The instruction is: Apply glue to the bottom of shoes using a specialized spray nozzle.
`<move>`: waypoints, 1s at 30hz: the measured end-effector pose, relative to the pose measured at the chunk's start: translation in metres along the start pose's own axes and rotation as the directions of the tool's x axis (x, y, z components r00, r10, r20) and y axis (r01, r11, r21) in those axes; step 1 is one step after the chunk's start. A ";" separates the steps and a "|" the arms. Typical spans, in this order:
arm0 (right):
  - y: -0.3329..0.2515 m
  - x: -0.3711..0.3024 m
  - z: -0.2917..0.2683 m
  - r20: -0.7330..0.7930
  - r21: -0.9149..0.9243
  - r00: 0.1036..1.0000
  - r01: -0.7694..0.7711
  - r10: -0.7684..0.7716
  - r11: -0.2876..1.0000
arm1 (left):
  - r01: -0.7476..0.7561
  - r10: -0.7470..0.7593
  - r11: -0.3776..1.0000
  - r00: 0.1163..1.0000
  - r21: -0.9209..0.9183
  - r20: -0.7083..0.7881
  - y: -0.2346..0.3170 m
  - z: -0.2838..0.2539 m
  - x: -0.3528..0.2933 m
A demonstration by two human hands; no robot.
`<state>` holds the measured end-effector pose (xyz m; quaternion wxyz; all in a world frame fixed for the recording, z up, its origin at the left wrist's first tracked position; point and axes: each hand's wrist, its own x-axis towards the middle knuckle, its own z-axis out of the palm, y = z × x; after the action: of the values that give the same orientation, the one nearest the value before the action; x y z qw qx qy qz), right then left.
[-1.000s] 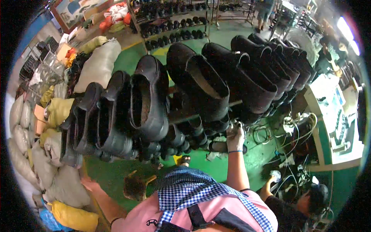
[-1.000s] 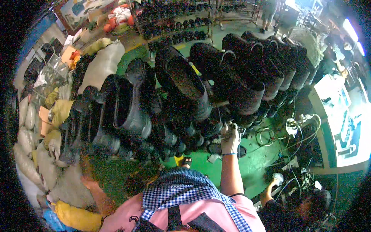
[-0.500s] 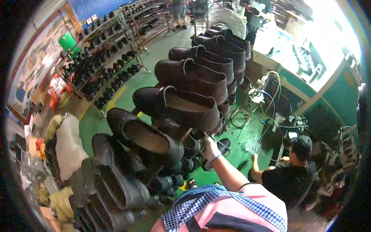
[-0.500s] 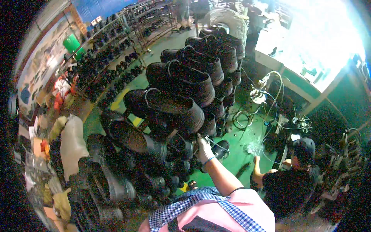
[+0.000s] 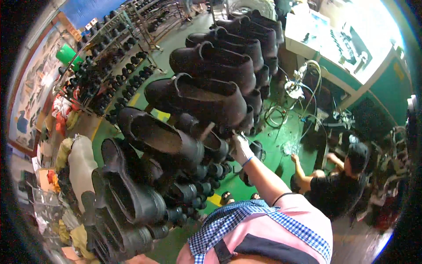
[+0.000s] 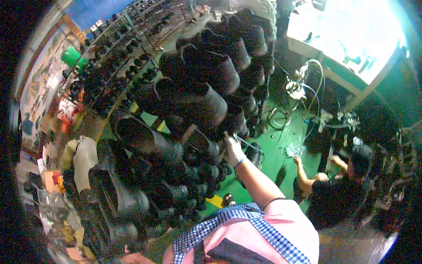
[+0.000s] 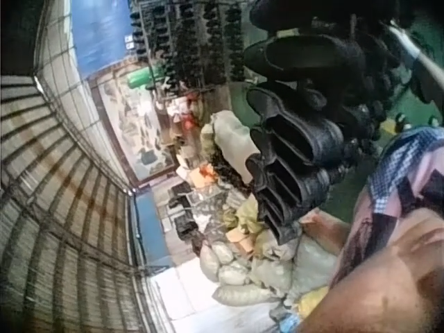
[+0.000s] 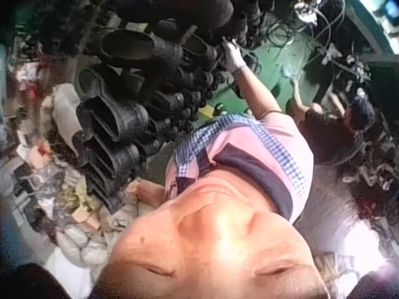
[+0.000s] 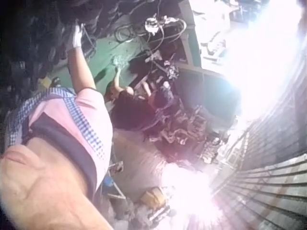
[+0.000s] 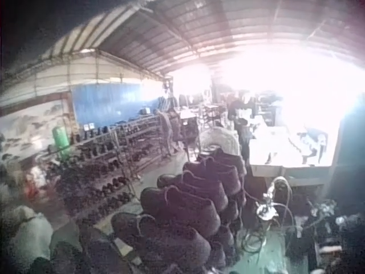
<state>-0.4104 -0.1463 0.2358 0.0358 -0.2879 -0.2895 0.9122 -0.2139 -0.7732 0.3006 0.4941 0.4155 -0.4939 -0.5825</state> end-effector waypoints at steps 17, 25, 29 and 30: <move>0.006 0.126 0.089 -0.014 -0.054 0.970 0.242 -0.243 0.969 | 0.060 -0.001 0.979 0.958 -0.197 0.287 0.002 0.191 0.106; -0.016 0.154 0.131 -0.014 0.018 0.966 0.259 -0.259 0.966 | -0.089 0.124 0.980 0.973 -0.177 0.194 -0.024 0.276 0.145; -0.015 0.184 0.137 -0.104 0.053 0.964 0.252 -0.246 0.966 | 0.040 -0.032 0.998 0.991 -0.057 0.131 -0.038 0.292 0.168; -0.014 0.188 0.133 -0.037 0.052 0.966 0.258 -0.257 0.965 | 0.150 -0.117 0.978 0.970 -0.146 0.214 -0.038 0.294 0.173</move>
<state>-0.6407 -0.1592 0.2374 0.1664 -0.2602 -0.2983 0.9031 -0.5350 -0.8944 0.3131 0.4323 0.3447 -0.4643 -0.6919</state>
